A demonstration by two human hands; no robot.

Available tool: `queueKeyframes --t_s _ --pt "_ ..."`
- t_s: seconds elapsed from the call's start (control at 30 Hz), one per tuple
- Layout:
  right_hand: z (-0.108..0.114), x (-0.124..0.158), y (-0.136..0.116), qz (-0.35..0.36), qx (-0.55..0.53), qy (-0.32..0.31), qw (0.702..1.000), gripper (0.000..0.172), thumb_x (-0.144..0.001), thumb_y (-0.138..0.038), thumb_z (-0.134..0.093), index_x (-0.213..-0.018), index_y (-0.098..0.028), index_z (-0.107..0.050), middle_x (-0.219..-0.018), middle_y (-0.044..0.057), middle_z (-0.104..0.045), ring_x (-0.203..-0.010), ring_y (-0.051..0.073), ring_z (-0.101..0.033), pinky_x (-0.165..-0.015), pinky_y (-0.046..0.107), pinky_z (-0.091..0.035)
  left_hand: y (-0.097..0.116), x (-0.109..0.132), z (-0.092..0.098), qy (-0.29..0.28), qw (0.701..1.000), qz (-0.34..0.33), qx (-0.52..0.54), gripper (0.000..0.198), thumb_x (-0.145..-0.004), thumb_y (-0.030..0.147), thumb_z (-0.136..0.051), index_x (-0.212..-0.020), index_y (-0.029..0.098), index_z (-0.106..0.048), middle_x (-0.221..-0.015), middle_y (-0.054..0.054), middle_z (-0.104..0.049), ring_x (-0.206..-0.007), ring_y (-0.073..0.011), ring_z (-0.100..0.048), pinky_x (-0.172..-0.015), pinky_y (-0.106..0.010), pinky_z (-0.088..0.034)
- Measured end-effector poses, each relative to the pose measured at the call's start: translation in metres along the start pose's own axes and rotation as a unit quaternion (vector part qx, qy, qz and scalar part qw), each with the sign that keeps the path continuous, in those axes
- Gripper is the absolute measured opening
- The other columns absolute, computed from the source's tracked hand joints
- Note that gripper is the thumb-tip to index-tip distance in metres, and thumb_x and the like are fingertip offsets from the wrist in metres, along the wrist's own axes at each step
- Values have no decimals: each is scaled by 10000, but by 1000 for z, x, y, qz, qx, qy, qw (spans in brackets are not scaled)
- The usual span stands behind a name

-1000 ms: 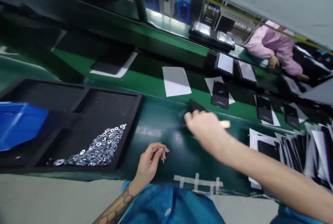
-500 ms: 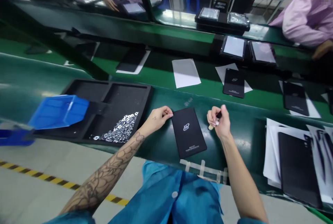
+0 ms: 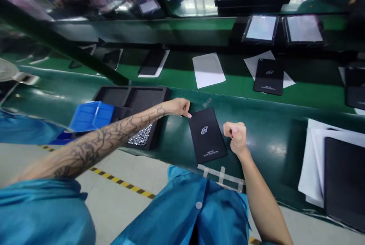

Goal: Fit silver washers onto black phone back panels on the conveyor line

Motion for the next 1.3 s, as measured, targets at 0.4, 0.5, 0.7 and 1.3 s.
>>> queueKeyframes --t_s 0.4,0.5,0.7,1.3 --pt "-4 -1 -5 7 66 16 998 675 -1017 -730 -462 -542 -260 -363 -457 -35 -279 -419 139 -282 -510 336 -178 20 -3 2 -83 969 -215 -90 158 -778 70 -740 -794 220 -693 -778 42 -756 -727 -136 -660 -642 -242 -370" --pt "-1 -2 -6 -5 64 22 998 676 -1015 -741 -448 -546 -264 -352 -459 -35 -264 -418 145 -279 -511 341 -192 2 12 -7 -28 971 -237 -2 105 -857 114 -685 -848 211 -724 -773 17 -741 -706 -135 -655 -663 -236 -404" --pt "-20 5 -7 10 312 -107 944 617 -1088 -616 -340 -634 -240 -522 -546 27 -505 -491 175 -464 -567 349 -283 -4 27 -15 46 968 -243 44 106 -860 125 -676 -846 213 -733 -750 -1 -702 -680 -147 -611 -646 -244 -405" --pt "-55 16 15 28 626 -126 769 290 -1002 -440 -567 -840 -210 -638 -707 27 -714 -577 169 -629 -556 325 -179 -12 29 -17 19 991 -74 108 175 -856 378 -760 -906 210 -755 -948 -38 -658 -694 -145 -632 -613 -244 -496"
Point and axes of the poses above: each hand's wrist, its own x-axis away from the middle knuckle, its own z-axis out of the back of the hand, y = z × x, the point moved 3 cm from there along -x, towards the middle knuckle
